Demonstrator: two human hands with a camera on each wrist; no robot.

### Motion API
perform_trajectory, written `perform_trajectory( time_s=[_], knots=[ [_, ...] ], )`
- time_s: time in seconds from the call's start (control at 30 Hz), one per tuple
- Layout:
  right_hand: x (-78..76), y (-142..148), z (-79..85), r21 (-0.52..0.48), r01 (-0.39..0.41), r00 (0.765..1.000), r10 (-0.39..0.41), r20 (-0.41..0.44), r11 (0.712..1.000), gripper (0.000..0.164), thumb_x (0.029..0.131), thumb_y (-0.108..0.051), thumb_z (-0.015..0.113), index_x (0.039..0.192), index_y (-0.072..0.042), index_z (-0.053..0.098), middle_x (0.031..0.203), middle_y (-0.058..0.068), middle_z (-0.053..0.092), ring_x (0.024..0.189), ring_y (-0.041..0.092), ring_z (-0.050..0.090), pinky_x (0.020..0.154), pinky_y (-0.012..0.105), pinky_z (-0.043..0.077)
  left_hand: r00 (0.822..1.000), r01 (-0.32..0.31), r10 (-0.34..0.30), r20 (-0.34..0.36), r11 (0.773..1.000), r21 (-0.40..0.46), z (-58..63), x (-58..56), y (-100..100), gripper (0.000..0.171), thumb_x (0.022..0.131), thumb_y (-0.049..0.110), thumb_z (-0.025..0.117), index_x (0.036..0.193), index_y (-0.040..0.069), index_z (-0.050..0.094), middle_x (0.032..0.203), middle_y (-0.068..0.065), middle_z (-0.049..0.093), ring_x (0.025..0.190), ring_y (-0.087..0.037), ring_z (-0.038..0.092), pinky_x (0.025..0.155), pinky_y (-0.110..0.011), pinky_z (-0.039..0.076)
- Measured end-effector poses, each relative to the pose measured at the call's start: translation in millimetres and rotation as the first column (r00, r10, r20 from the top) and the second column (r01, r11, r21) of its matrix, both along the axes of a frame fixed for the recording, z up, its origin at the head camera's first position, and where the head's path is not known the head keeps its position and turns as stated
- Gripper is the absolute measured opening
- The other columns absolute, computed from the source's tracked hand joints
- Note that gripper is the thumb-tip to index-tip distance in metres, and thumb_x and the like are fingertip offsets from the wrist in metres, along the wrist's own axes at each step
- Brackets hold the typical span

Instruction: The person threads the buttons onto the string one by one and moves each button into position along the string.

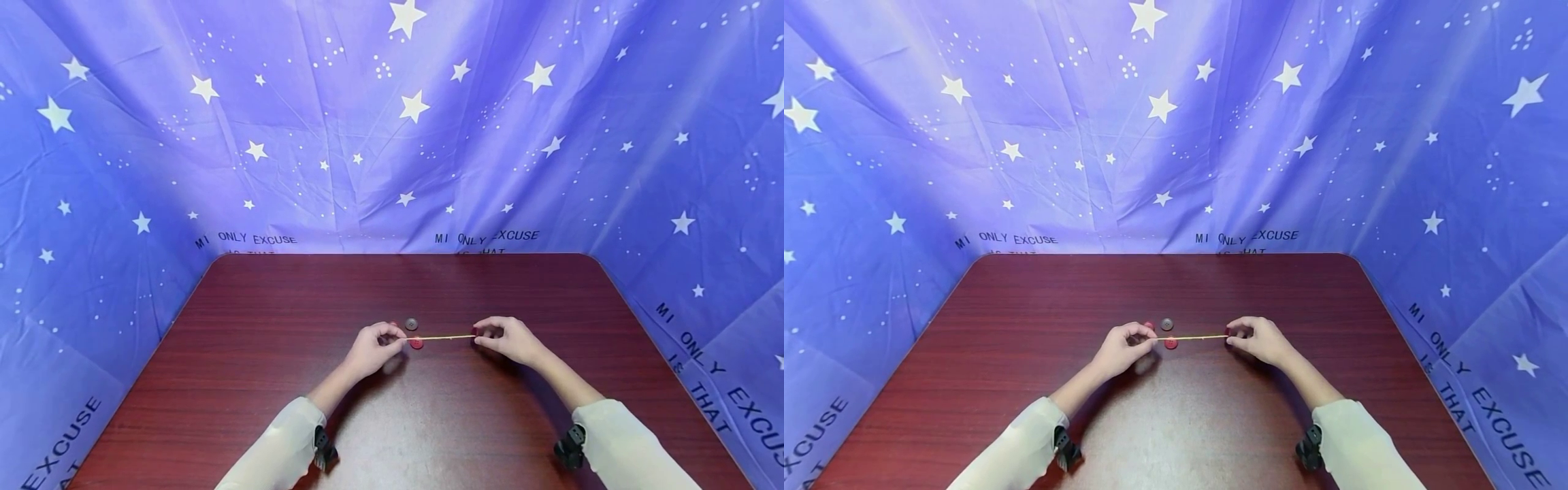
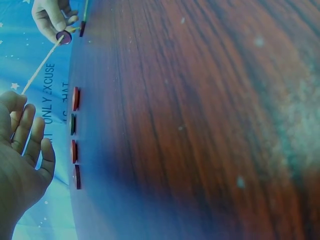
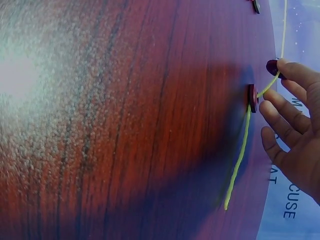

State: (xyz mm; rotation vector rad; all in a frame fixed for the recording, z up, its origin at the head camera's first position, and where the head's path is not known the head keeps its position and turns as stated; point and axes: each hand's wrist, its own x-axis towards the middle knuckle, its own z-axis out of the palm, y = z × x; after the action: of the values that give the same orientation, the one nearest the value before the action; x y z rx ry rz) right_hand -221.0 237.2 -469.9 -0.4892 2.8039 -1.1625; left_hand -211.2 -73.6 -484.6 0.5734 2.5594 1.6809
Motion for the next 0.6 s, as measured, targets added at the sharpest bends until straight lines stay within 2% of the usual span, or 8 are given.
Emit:
perform_trajectory(
  time_s=[0.6],
  knots=[
    [-2.7, -0.6, -5.0, 0.005, 0.012, 0.999, -0.012, 0.040, 1.000, 0.026, 0.082, -0.019, 0.071, 0.104, -0.006, 0.068, 0.076, 0.000, 0.064, 0.061, 0.005, 0.051, 0.055, 0.020, 0.042, 1.000, 0.014, -0.014, 0.017, 1.000, 0.014, -2.2, -0.2, -0.2, 0.007, 0.085, 0.015, 0.067, 0.087, 0.009, 0.070, 0.077, -0.002, 0.064, 0.067, -0.001, 0.054, 0.061, -0.018, 0.045]
  ],
)
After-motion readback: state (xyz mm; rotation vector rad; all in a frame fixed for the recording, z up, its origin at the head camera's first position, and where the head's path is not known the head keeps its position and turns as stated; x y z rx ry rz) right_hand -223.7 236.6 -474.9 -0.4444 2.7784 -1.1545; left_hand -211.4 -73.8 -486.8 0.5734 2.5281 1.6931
